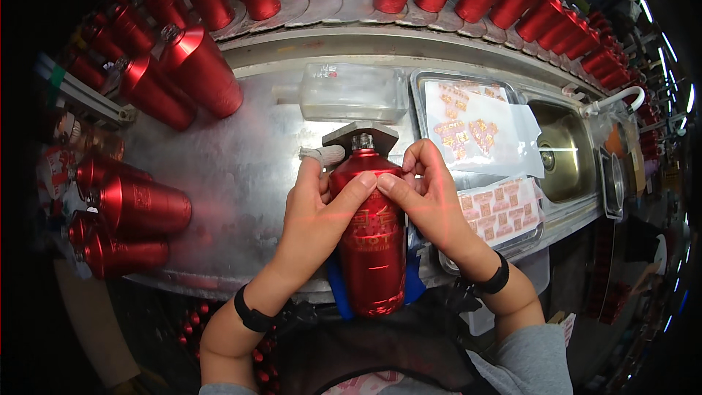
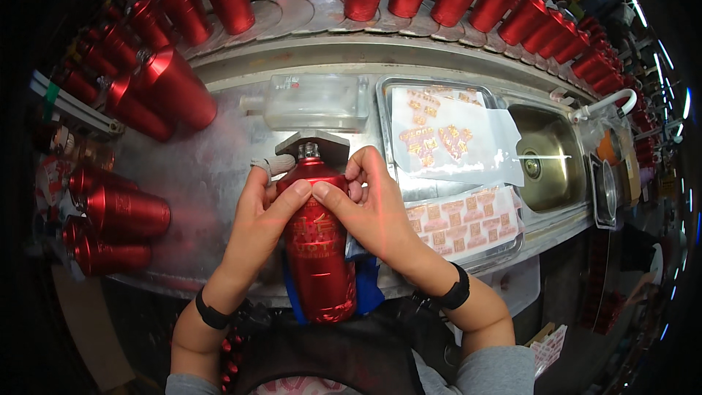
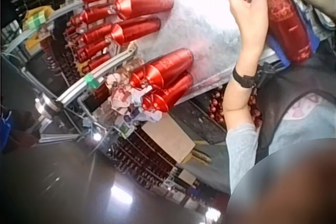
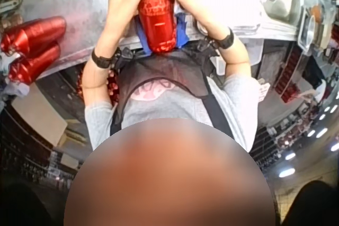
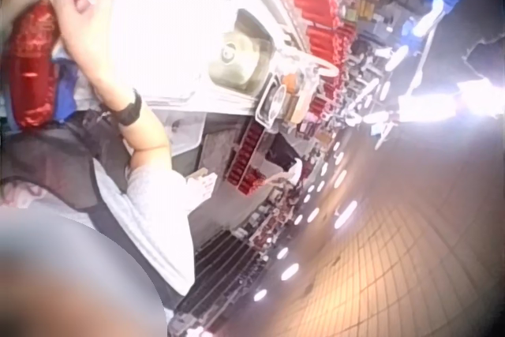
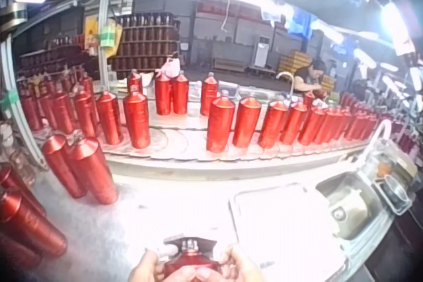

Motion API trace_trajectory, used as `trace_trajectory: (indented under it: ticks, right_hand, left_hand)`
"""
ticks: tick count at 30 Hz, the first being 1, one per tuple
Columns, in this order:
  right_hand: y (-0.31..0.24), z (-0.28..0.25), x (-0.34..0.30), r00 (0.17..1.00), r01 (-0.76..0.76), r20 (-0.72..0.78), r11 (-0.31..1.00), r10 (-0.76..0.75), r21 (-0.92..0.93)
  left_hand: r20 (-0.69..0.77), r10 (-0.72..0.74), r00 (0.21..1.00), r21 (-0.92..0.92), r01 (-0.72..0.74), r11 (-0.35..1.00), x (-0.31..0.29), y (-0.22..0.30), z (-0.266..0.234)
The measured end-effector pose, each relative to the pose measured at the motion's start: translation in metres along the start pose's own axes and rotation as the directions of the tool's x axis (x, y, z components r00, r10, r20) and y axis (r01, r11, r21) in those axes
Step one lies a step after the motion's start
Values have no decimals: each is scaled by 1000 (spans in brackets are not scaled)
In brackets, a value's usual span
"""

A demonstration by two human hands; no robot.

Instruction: Applying and securing labels onto red liquor bottles on a factory production line.

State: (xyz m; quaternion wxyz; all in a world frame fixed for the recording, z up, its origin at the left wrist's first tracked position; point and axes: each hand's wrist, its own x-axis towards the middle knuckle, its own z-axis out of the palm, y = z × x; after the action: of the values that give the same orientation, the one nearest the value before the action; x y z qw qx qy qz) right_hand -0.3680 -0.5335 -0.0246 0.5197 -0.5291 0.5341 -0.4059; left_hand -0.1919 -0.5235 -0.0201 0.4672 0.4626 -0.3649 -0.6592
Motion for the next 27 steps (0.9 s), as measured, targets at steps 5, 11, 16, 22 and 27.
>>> trace_trajectory:
  ticks: [5, 11, 16, 22, 27]
  right_hand:
    - [3, 1, -2, 999, -44, 27, 983, 40, 176]
    - [9, 0, -30, 990, -129, 90, 955, 108, 268]
    - [10, -3, -31, 989, -118, 118, 963, 92, 240]
    - [6, -1, -30, 985, -161, 105, 940, 135, 301]
    - [15, 0, -30, 992, -111, 76, 977, 99, 182]
  left_hand:
    - [0, 6, 1000, 25, -6, 1000, -3, -13, -8]
    - [117, -112, 987, -192, 133, 972, -25, -21, -16]
    - [146, -71, 987, -176, 97, 980, -26, -22, -16]
    - [128, -88, 988, -178, 110, 978, -26, -20, -16]
    - [107, -91, 990, -84, 100, 991, -24, -22, -13]
